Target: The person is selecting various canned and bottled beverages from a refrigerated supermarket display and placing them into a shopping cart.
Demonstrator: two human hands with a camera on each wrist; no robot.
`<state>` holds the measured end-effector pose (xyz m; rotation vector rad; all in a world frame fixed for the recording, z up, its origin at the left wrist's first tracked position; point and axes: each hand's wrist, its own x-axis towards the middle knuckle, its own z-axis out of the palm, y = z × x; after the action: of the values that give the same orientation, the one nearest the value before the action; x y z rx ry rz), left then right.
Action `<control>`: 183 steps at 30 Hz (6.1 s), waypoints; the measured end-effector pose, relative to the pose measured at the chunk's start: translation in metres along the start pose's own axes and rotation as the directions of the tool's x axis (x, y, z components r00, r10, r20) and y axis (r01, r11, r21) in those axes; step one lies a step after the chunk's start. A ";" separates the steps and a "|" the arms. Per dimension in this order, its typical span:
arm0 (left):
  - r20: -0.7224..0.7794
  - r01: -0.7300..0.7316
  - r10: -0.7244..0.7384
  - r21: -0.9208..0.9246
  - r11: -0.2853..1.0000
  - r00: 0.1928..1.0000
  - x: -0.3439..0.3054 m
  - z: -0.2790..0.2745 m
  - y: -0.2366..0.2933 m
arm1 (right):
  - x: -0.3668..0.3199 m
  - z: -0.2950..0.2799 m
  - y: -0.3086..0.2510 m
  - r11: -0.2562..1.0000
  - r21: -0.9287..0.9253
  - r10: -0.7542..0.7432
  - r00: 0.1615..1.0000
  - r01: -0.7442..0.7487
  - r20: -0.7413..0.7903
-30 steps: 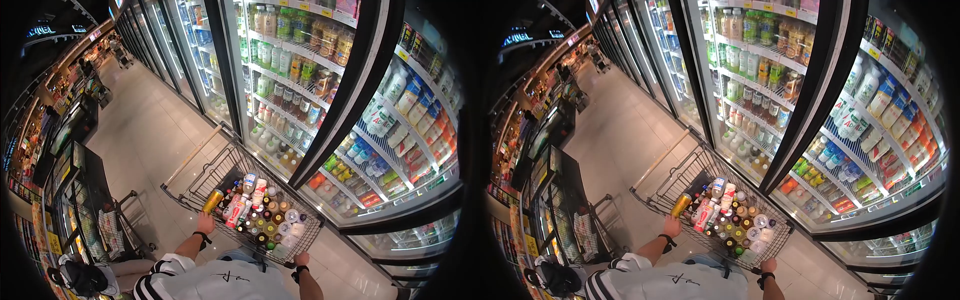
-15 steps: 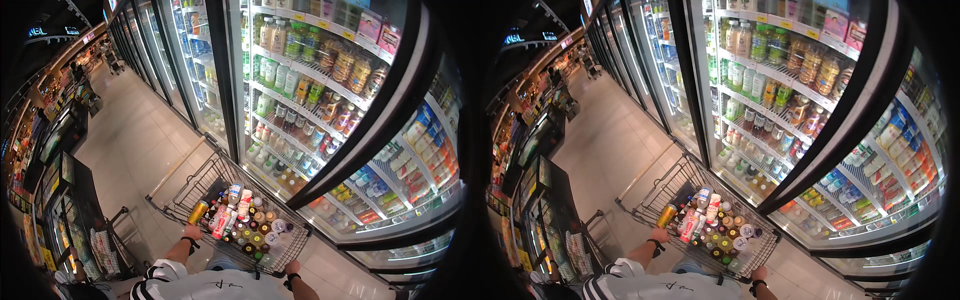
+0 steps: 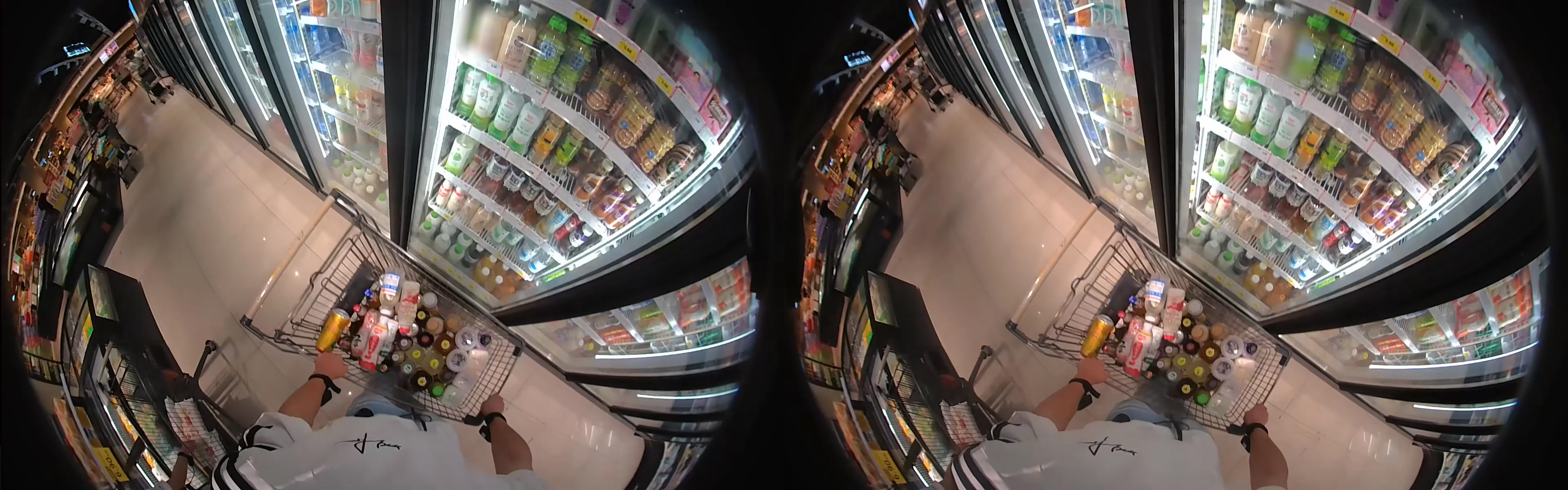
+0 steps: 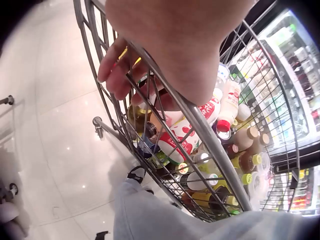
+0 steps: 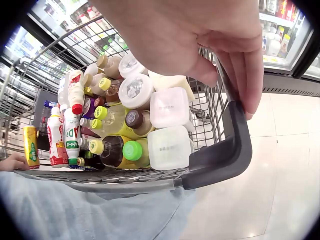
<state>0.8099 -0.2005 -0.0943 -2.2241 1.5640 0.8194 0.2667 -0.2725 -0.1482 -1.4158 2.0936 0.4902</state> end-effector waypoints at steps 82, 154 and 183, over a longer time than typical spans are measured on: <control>-0.024 -0.155 0.163 0.197 0.968 0.986 0.294 -0.239 -0.378 | -0.047 0.014 -0.699 0.925 0.151 -0.342 0.937 0.349 -0.072; -0.350 -0.579 0.486 -0.248 0.776 0.801 0.407 -0.305 -0.097 | -0.073 -0.387 -0.547 0.469 0.360 0.147 0.331 0.806 -0.932; -0.423 -0.370 0.759 -0.893 -0.256 0.496 0.229 -0.545 -0.097 | -0.096 -0.408 -0.570 0.483 0.487 0.310 0.379 0.727 -0.872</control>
<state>1.1074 -0.6351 0.1911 -1.1359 2.2349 3.2221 0.7227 -0.6539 0.2346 -1.3345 2.0748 -1.7635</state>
